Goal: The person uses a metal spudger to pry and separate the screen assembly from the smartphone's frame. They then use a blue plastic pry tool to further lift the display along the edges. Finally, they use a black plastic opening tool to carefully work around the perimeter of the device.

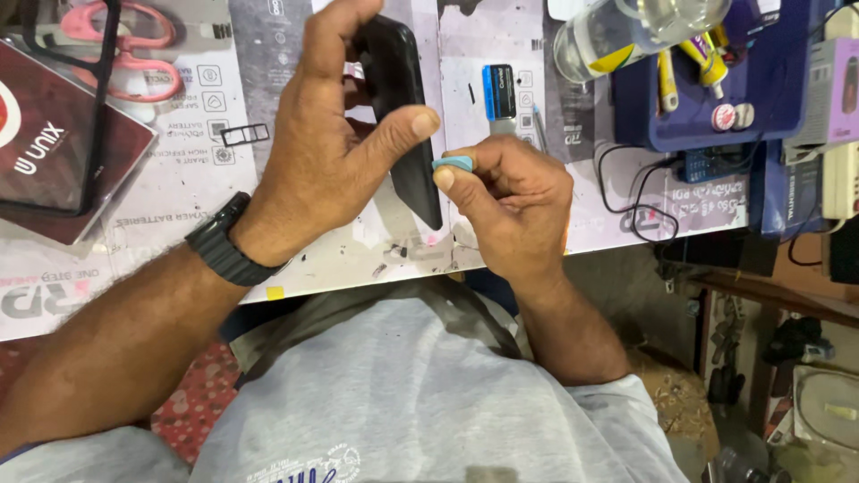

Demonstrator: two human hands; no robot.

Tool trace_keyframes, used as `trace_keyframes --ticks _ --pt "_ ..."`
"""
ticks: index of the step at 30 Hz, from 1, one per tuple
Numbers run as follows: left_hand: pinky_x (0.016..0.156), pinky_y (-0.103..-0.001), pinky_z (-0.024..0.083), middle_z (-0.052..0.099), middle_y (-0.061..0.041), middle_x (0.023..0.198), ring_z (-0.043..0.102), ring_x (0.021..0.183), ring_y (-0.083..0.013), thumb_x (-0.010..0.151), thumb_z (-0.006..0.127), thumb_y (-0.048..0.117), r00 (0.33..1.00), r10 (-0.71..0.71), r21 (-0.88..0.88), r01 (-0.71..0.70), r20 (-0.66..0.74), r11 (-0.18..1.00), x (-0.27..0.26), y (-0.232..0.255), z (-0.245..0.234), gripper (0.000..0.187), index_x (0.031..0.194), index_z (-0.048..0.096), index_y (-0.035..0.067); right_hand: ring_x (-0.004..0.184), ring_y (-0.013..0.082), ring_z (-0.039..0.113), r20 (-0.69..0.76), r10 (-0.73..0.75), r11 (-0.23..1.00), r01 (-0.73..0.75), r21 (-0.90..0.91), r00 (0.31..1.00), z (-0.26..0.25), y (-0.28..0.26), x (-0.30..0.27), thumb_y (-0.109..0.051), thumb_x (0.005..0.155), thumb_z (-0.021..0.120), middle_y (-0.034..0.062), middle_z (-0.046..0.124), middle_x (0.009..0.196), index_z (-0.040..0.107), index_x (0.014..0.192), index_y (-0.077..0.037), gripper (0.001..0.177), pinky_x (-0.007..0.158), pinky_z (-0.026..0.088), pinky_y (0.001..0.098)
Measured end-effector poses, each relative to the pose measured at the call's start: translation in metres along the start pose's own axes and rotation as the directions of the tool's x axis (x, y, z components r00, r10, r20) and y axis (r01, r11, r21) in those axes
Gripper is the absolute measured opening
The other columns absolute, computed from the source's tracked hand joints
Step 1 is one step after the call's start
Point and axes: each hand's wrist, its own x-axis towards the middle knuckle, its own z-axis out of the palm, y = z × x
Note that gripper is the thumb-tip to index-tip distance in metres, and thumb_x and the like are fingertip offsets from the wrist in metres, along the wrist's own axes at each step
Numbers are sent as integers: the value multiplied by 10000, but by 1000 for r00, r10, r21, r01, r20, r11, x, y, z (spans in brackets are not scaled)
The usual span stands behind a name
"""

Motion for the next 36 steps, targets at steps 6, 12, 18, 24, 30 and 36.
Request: trace_keyframes --ticks 6,12,18,24,30,36 --pt "1064 -329 629 380 -129 1576 539 1403 -241 987 875 256 993 68 85 -77 101 993 1 0 -2 934 1614 194 131 641 17 518 -31 -40 997 38 -71 999 -2 0 -2 -48 996 779 0 632 813 708 989 22 100 570 395 183" --pt "1099 -396 582 293 -162 1607 487 1482 -303 842 875 104 978 81 -28 -77 194 997 5 12 -2 1085 1615 113 140 626 16 522 -51 -34 997 31 -69 998 -3 -5 -4 -61 987 787 2 640 789 712 967 17 110 557 390 181" --pt "1000 -370 619 327 -174 1599 524 1447 -307 819 959 202 979 3 -16 1 205 1000 6 15 3 1150 1617 133 156 647 28 574 -19 -94 989 91 -116 995 -7 -11 -2 -54 999 774 34 712 840 711 967 8 94 562 417 175" --pt "966 -331 625 379 -140 1553 581 1357 -262 847 970 240 981 39 -35 -33 189 999 1 16 7 1133 1629 152 182 672 43 624 -77 -99 993 94 -73 992 -4 -16 1 -42 1000 775 38 691 834 696 961 18 106 564 455 187" --pt "920 -340 658 401 -178 1519 610 1300 -287 874 936 291 986 97 14 -99 135 995 0 22 9 1084 1625 164 170 646 50 596 -93 -201 967 182 -180 975 1 -26 6 1 991 774 44 669 819 696 972 32 87 549 432 186" --pt "931 -427 585 408 -244 1471 620 1163 -350 845 886 239 975 201 135 -212 90 968 -3 28 7 1060 1612 160 151 659 58 666 -124 -211 968 189 -165 970 8 -35 1 3 1004 756 47 687 884 696 990 24 65 524 462 196"
